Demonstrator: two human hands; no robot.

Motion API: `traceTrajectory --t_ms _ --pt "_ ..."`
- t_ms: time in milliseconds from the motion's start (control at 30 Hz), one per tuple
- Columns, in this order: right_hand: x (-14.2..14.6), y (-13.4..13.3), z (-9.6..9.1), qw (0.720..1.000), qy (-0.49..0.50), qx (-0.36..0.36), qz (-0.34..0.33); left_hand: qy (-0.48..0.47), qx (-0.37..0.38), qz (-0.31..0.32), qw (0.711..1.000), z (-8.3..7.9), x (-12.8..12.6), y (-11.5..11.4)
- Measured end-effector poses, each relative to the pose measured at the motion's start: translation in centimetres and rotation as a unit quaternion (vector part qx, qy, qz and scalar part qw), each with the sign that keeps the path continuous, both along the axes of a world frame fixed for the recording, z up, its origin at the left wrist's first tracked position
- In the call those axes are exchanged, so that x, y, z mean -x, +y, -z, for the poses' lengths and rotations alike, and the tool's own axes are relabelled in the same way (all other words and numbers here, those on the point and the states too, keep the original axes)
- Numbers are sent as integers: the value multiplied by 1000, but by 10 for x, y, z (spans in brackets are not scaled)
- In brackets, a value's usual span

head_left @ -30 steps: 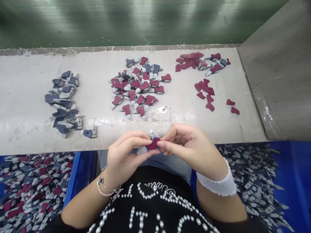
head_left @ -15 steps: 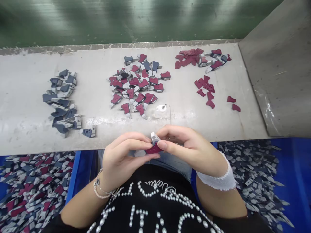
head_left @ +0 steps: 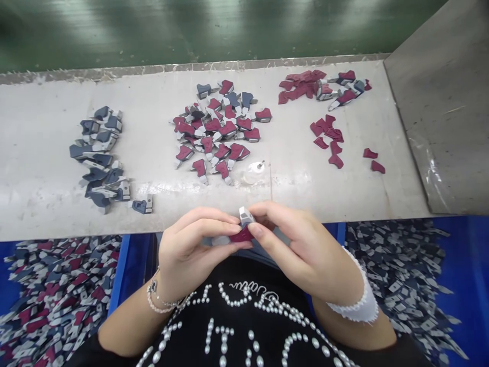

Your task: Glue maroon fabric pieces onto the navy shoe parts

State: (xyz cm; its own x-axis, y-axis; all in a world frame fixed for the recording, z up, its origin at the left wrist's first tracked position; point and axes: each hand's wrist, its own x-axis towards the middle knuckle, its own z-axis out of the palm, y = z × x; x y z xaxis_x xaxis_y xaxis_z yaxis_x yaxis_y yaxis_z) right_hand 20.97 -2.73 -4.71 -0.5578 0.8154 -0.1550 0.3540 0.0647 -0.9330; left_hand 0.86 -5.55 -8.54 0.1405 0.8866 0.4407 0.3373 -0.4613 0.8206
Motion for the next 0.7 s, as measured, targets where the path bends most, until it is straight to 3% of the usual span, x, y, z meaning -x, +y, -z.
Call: traceTrajectory --t_ms 267,467,700 --pt "-6 4 -6 999 17 -3 -52 2 15 20 1000 -5 3 -3" --pt "-2 4 -7 998 12 -38 -51 4 13 37 999 -7 2 -2" --pt "-1 1 -8 998 -4 -29 -48 2 6 23 1000 -6 4 -3"
